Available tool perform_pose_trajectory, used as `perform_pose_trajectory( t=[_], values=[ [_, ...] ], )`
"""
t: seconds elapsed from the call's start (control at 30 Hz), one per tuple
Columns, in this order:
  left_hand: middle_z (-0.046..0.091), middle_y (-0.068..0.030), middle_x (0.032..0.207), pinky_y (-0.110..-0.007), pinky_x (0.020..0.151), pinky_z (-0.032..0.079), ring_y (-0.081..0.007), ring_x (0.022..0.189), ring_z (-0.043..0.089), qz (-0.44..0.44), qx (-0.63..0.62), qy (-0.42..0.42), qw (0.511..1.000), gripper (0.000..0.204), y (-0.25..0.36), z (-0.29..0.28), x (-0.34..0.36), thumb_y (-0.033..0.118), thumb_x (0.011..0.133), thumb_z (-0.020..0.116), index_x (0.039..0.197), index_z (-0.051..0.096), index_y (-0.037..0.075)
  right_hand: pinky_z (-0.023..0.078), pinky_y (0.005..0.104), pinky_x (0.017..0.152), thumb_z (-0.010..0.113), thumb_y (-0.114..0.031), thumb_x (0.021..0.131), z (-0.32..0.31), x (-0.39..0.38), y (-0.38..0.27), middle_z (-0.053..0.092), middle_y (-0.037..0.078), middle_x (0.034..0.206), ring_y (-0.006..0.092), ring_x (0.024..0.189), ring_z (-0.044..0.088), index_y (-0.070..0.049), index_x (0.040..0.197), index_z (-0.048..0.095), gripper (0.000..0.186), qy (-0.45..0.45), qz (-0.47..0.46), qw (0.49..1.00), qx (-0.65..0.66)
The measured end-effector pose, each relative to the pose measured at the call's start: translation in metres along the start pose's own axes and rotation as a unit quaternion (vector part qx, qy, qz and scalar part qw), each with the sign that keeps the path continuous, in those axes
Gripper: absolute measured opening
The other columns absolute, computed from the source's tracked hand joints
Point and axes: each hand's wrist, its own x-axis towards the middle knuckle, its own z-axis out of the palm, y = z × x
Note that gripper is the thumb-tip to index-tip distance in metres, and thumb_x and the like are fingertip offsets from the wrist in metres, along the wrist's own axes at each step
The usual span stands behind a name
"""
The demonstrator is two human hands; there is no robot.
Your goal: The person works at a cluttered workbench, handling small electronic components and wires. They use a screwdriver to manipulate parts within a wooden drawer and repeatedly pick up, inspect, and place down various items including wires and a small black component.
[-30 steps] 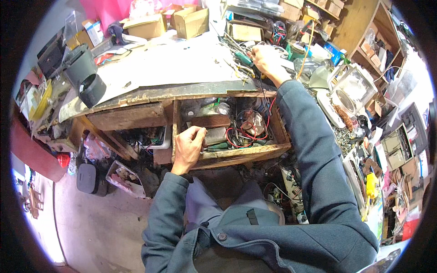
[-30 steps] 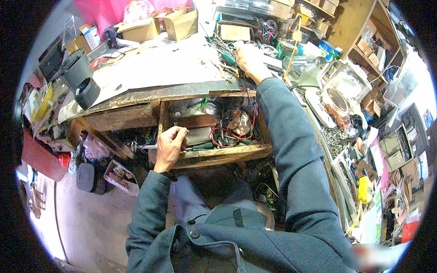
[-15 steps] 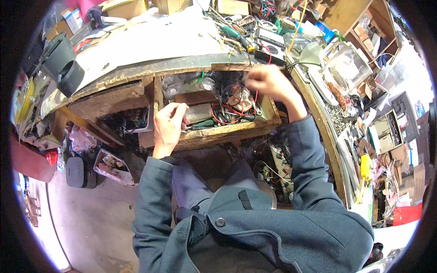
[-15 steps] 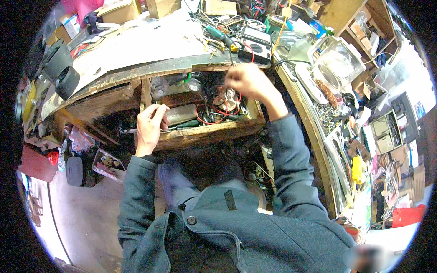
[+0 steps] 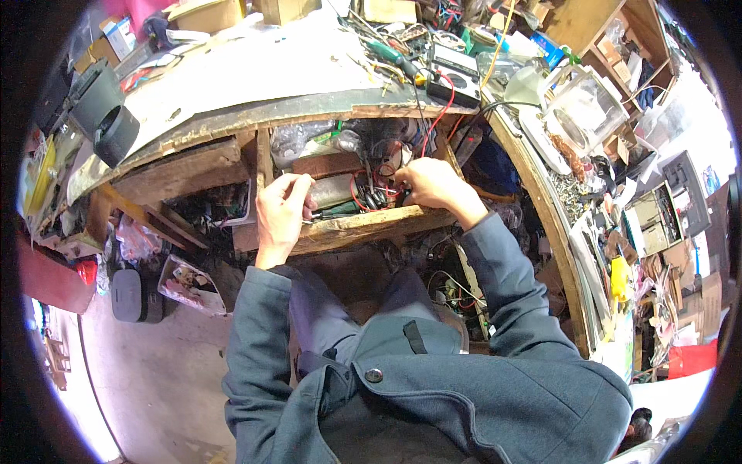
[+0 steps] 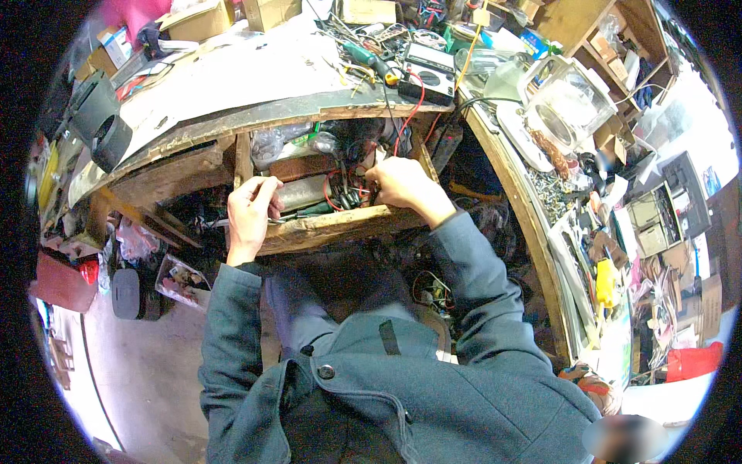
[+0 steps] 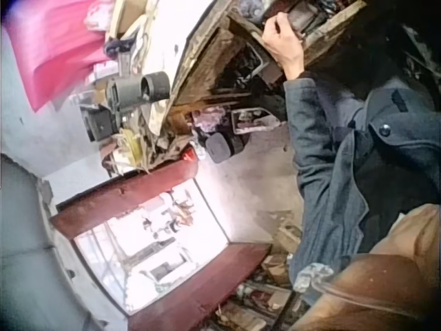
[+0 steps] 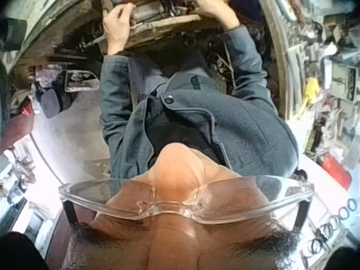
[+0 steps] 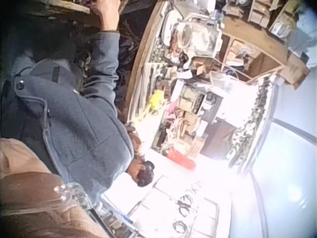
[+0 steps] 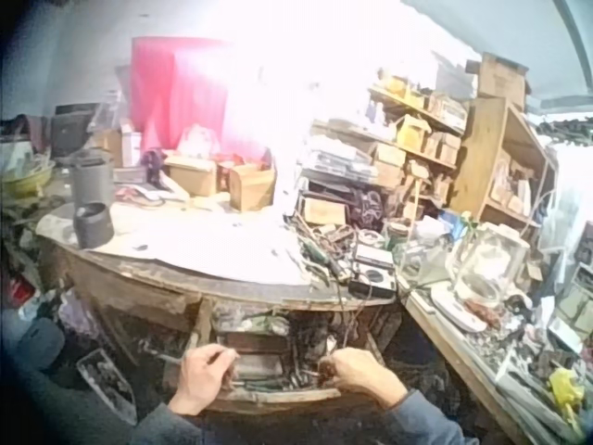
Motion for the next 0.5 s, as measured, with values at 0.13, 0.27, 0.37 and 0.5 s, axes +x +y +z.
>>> perform_pose_trajectory(
  t=[0.13,0.27,0.37,0.5],
  values=[
    [0.07,-0.0038,0.069,-0.024,0.053,0.048,-0.0073,0.057,0.061,-0.001,0.004,0.007,1.0,0.023,-0.002,0.0,-0.001,0.021,0.102,0.069,0.096,0.077,0.001,0.059,0.0468,0.077,0.078,-0.027,0.078,-0.004,0.018,-0.007,0.075,0.013,0.088,0.0354,0.089,0.074,-0.015,0.096,0.078,0.022,0.008,-0.083,0.996,-0.044],
    [0.069,-0.0033,0.069,-0.024,0.052,0.047,-0.0069,0.057,0.061,0.008,0.0,0.018,1.0,0.022,-0.002,0.003,-0.004,0.02,0.102,0.068,0.095,0.076,0.001,0.06,0.0473,0.077,0.071,-0.023,0.086,-0.051,0.01,-0.003,0.075,0.012,0.087,0.0344,0.088,0.074,-0.019,0.098,0.079,0.015,0.024,-0.081,0.996,-0.037],
    [0.068,-0.0035,0.069,-0.024,0.052,0.046,-0.0073,0.056,0.06,0.008,0.006,0.017,1.0,0.022,-0.002,0.002,-0.004,0.02,0.103,0.067,0.097,0.076,0.001,0.056,0.042,0.072,0.074,-0.028,0.093,-0.097,0.01,0.003,0.073,0.013,0.087,0.0323,0.083,0.072,-0.013,0.101,0.076,0.018,0.113,-0.049,0.992,0.01],
    [0.068,-0.0028,0.068,-0.023,0.052,0.047,-0.0069,0.057,0.061,0.013,0.011,0.015,1.0,0.023,-0.001,0.002,-0.004,0.02,0.102,0.068,0.094,0.077,0.001,0.052,0.0289,0.072,0.07,-0.022,0.103,-0.159,0.009,0.014,0.074,0.002,0.085,0.011,0.079,0.064,-0.005,0.111,0.076,0.019,0.218,-0.013,0.955,0.203]
  ],
)
